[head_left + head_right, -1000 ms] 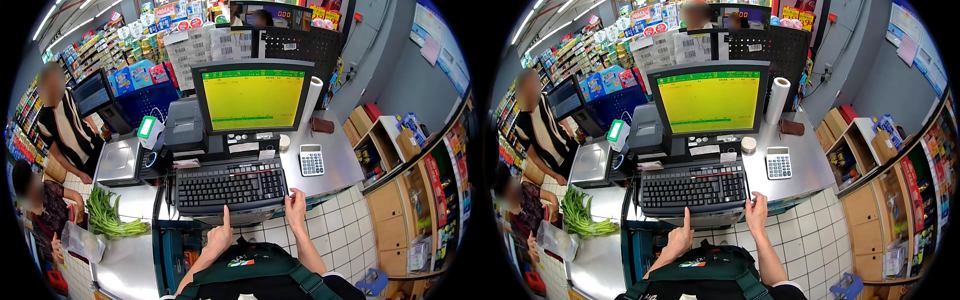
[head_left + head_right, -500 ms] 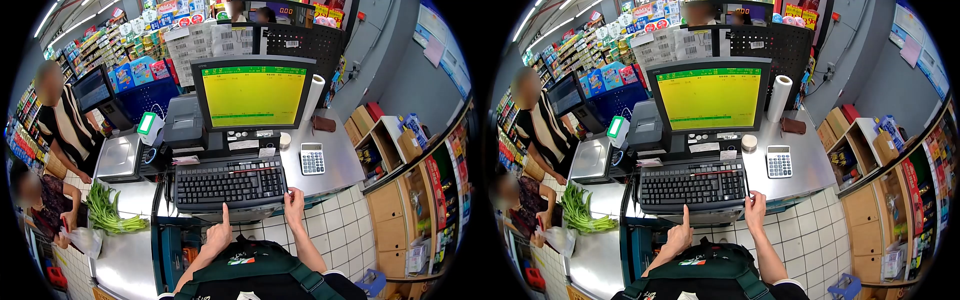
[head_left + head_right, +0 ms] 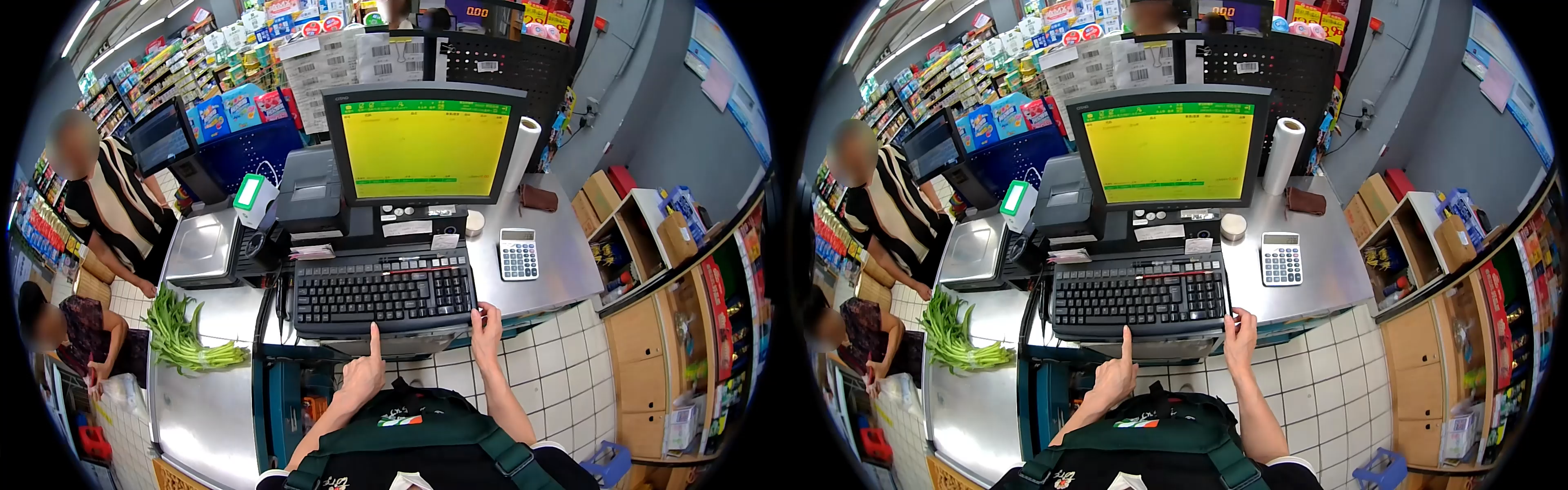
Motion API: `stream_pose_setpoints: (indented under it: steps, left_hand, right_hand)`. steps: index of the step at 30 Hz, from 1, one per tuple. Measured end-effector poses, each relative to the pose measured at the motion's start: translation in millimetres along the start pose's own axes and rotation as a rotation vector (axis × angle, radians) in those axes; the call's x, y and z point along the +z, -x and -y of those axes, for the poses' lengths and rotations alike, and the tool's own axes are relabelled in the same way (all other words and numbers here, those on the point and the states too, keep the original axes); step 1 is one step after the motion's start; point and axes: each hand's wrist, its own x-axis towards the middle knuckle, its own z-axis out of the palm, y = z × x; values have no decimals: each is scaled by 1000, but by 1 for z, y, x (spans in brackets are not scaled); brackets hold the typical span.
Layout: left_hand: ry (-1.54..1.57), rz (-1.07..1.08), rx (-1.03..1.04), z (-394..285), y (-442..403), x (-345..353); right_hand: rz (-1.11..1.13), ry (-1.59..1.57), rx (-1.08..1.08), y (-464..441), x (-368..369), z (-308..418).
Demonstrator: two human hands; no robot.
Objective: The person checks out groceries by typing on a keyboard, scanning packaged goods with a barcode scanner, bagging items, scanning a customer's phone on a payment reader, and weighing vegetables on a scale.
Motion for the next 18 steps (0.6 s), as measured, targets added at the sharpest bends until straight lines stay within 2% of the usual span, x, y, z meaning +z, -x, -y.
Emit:
stream_pose_setpoints:
  steps: [11, 13, 14, 15, 17, 18]
  left_hand:
    - [31, 19, 6, 12, 0, -21]
    - [115, -89, 44, 19, 0, -21]
    - [196, -224, 63, 19, 2, -21]
    - [197, -225, 62, 24, 2, -16]
    - [283, -408, 160, 31, 0, -10]
    - [281, -411, 155, 31, 1, -10]
  right_hand:
    - [43, 24, 42, 0, 0, -8]
    - [25, 44, -8, 0, 1, -12]
    - [25, 44, -8, 0, 1, -13]
    - [33, 44, 5, 0, 0, -13]
    - [44, 41, 14, 0, 0, -10]
    - [43, 43, 29, -1, -1, -6]
